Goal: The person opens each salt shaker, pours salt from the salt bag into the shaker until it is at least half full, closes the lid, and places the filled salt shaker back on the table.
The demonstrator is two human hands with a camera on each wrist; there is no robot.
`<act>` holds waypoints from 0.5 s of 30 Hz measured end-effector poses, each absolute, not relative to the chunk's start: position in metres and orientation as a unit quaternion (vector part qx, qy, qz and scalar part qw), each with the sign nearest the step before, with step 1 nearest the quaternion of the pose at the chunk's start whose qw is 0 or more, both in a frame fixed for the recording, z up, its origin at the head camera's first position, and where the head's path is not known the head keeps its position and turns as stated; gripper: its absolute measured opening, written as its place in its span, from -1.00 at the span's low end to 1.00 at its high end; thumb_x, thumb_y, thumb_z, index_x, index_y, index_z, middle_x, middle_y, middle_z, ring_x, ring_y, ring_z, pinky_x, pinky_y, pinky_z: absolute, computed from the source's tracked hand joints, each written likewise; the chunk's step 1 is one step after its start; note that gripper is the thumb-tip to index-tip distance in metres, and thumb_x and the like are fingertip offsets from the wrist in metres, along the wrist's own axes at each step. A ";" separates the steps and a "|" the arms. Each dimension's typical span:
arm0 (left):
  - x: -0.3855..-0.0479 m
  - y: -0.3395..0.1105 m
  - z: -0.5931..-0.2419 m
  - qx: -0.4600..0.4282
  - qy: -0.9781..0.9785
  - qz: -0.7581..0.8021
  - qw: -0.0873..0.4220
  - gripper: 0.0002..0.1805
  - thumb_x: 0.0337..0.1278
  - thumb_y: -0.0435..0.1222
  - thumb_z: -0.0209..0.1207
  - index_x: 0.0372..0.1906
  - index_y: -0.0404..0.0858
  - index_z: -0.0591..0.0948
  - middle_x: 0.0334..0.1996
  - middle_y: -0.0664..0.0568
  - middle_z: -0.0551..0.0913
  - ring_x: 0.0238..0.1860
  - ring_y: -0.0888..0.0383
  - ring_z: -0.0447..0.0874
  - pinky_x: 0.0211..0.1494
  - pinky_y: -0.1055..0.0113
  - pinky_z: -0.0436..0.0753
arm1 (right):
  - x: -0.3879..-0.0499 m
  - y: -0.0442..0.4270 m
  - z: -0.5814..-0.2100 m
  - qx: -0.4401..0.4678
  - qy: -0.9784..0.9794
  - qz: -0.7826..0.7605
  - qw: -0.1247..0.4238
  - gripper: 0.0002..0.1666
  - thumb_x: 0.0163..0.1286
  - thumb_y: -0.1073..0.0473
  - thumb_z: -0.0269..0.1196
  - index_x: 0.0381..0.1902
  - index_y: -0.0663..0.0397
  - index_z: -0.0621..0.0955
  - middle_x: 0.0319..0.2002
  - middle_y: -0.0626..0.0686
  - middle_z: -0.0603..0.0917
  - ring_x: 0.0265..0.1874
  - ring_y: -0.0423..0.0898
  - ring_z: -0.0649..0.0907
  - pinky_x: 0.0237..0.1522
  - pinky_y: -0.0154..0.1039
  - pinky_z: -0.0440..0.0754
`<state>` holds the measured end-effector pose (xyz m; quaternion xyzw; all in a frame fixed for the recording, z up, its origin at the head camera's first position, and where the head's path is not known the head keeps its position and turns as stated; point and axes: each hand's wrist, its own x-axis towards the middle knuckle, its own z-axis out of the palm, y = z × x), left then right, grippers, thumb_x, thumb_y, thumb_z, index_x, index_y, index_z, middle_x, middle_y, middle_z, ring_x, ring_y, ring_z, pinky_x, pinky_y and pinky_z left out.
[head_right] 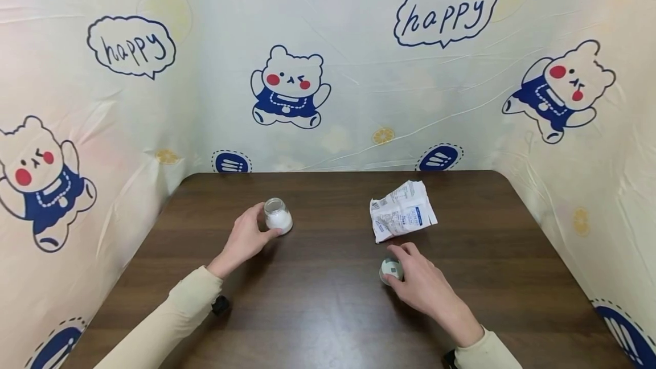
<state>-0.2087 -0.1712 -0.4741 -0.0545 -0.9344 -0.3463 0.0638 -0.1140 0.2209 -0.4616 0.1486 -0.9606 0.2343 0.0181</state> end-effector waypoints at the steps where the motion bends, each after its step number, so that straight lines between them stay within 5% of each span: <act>1: -0.210 -0.171 -0.475 -0.057 -0.933 -0.349 0.064 -0.17 0.09 -0.22 0.58 0.38 -0.47 0.45 0.15 -0.33 0.61 0.17 -0.25 0.58 0.25 -0.16 0.54 | -0.114 0.221 -0.462 0.148 -0.961 0.235 0.015 -0.36 0.30 0.05 0.53 0.28 0.09 0.63 0.12 0.14 0.60 -0.06 0.06 0.68 -0.12 0.13 0.65; 15: -0.227 -0.178 -0.484 -0.094 -0.917 -0.387 0.040 -0.23 0.12 -0.25 0.57 0.38 -0.41 0.49 0.21 -0.29 0.63 0.21 -0.22 0.61 0.26 -0.15 0.56 | -0.117 0.220 -0.463 0.144 -0.959 0.244 -0.016 -0.34 0.29 0.08 0.54 0.31 0.12 0.61 0.14 0.14 0.56 -0.06 0.02 0.66 -0.09 0.07 0.65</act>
